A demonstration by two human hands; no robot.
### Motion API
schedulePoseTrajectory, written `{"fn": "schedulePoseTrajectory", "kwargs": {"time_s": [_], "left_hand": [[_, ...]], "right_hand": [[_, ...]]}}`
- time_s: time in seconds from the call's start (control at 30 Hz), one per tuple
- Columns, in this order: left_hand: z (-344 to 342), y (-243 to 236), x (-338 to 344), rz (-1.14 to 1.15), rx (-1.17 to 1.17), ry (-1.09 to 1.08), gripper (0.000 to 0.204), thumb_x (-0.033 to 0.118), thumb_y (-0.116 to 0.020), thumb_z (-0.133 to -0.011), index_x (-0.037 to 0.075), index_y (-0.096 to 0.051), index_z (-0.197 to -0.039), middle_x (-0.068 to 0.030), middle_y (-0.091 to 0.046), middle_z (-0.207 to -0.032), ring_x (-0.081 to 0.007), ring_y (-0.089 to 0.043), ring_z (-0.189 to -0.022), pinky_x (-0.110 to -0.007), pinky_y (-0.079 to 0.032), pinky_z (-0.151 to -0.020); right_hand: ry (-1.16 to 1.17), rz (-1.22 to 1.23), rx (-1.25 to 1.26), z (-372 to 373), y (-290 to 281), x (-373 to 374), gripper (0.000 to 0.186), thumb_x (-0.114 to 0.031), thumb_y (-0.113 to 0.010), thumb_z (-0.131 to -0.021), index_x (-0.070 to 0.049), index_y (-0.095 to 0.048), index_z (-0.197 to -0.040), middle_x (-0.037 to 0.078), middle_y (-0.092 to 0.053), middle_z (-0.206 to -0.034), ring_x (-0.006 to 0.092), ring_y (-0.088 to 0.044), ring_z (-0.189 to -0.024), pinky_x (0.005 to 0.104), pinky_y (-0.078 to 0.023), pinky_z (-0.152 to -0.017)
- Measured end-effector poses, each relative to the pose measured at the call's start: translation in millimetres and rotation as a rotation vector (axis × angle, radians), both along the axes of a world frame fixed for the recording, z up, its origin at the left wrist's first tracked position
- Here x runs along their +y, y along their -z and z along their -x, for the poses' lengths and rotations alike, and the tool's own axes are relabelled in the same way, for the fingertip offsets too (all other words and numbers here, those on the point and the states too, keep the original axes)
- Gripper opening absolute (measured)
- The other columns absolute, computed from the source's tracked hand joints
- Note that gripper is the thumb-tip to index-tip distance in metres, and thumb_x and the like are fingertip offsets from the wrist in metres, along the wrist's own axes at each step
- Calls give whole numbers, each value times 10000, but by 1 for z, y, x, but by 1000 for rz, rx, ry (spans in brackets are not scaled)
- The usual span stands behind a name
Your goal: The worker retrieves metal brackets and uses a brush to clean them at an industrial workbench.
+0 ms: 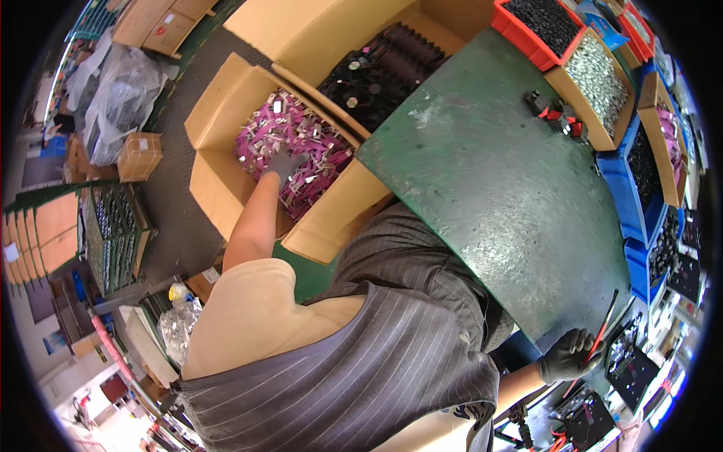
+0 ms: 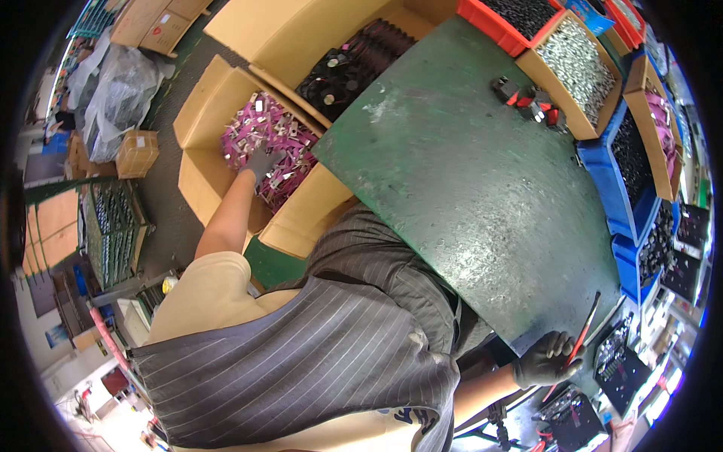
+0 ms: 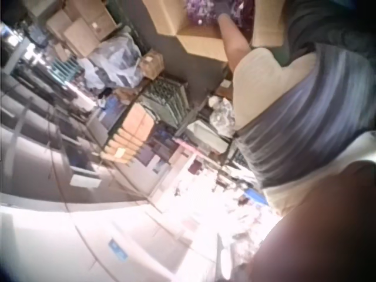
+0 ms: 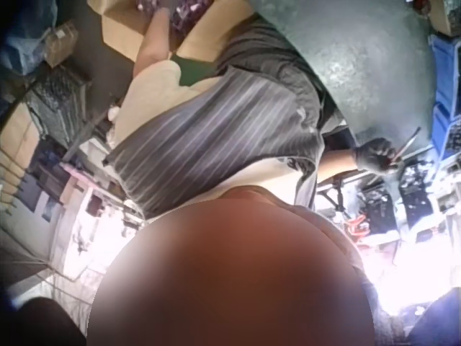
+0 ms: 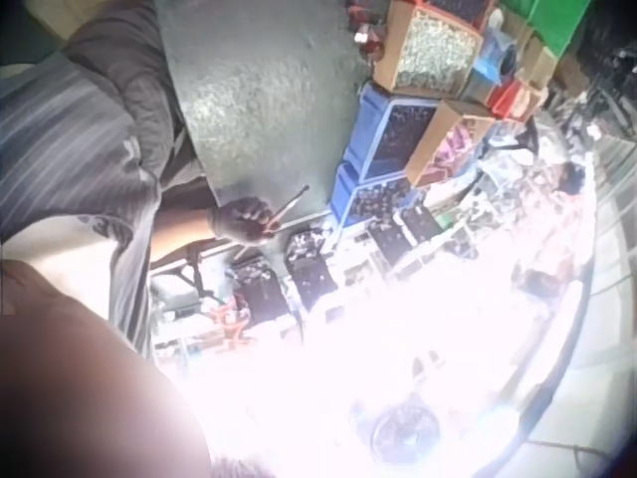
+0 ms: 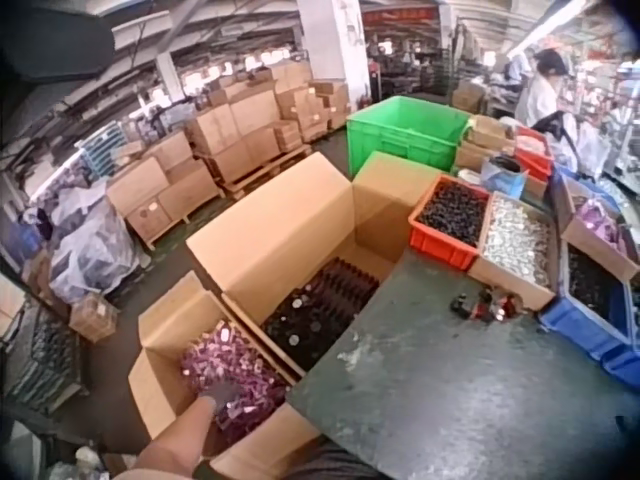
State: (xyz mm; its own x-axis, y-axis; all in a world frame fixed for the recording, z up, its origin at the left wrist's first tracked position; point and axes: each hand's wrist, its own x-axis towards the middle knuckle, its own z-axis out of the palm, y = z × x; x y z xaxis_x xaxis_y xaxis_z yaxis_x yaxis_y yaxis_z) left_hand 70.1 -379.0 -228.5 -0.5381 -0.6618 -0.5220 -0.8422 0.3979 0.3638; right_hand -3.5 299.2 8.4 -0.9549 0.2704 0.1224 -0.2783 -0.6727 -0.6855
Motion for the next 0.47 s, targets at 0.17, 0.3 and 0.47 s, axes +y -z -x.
{"fn": "schedulePoseTrajectory", "kwargs": {"time_s": [0.17, 0.3, 0.47], "left_hand": [[11, -16, 47, 127, -246, 165, 1153, 688, -610, -624, -96, -172, -1347, -274, -217, -1401, -363, -235, -1308, -360, -228, -1074], [62, -100, 26, 153, -660, 329, 644, 480, -555, -753, 84, -476, -1254, -196, -425, -1311, -326, -437, -1200, -401, -373, -982], [105, -146, -23, 474, 330, 219, 620, 464, -555, -782, 138, -434, -1295, -180, -361, -1364, -380, -382, -1226, -639, -253, -972]], "right_hand": [[170, -401, -16, 39, -29, -27, 597, -271, -564, -849, -33, -319, -1339, 69, -490, -912, 111, -375, -676, 215, -327, -543], [519, -893, -99, 95, -92, -48, 438, -141, -523, -849, -30, -417, -1259, 105, -548, -1020, 152, -527, -833, 273, -437, -725], [188, -1483, 293, 170, -160, -54, 518, -74, -507, -866, -29, -325, -1349, 162, -481, -1248, 219, -440, -1177, 331, -293, -1014]]}}
